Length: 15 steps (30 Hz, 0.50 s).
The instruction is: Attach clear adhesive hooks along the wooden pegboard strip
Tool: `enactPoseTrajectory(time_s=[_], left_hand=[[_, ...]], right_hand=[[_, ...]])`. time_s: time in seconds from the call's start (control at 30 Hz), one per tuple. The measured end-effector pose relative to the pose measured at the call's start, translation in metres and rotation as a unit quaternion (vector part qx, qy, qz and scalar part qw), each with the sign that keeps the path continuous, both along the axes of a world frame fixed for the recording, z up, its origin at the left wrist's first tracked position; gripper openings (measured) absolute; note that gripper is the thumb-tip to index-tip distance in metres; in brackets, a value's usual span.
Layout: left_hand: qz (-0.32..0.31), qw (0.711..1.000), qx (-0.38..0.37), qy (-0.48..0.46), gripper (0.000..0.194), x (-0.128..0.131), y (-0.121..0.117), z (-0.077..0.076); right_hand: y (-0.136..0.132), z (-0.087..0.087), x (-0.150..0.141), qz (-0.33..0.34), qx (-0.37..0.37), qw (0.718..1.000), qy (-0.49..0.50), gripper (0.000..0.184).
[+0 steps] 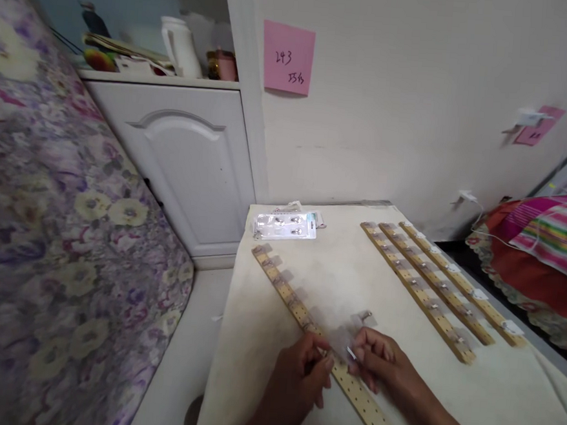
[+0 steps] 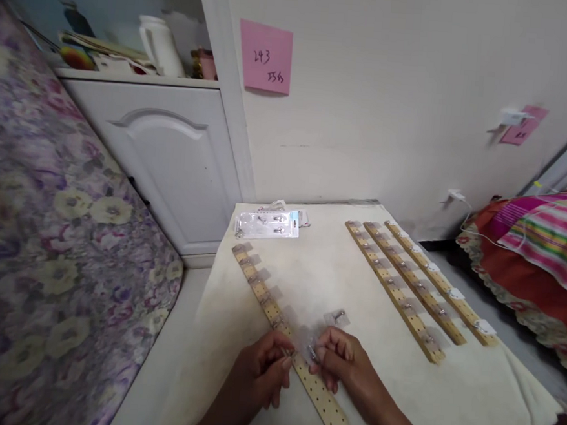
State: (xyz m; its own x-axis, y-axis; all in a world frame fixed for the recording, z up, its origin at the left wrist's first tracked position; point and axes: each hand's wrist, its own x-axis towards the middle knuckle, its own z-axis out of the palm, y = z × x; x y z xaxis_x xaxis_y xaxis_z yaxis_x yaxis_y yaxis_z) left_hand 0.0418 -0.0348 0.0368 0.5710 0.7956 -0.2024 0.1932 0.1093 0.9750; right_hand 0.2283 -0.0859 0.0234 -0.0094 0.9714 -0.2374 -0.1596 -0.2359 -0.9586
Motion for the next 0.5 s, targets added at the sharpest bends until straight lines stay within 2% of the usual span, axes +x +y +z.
enactPoseTrajectory(time_s=[0.23, 0.37, 0.5], left_hand=[[0.008, 1.0, -0.006, 0.004, 0.024, -0.004, -0.003, -0.008], [0.009, 0.999, -0.034, 0.012, 0.021, -0.006, -0.004, -0.005], [0.001, 0.999, -0.024, 0.028, 0.022, -0.007, -0.003, -0.001]], right_hand=[[-0.005, 0.003, -0.013, 0.02, 0.021, 0.998, -0.058, 0.026], [-0.006, 0.006, -0.013, 0.03, 0.024, 0.997, -0.067, 0.025], [-0.009, 0.015, -0.01, 0.056, 0.032, 0.994, -0.088, 0.026]])
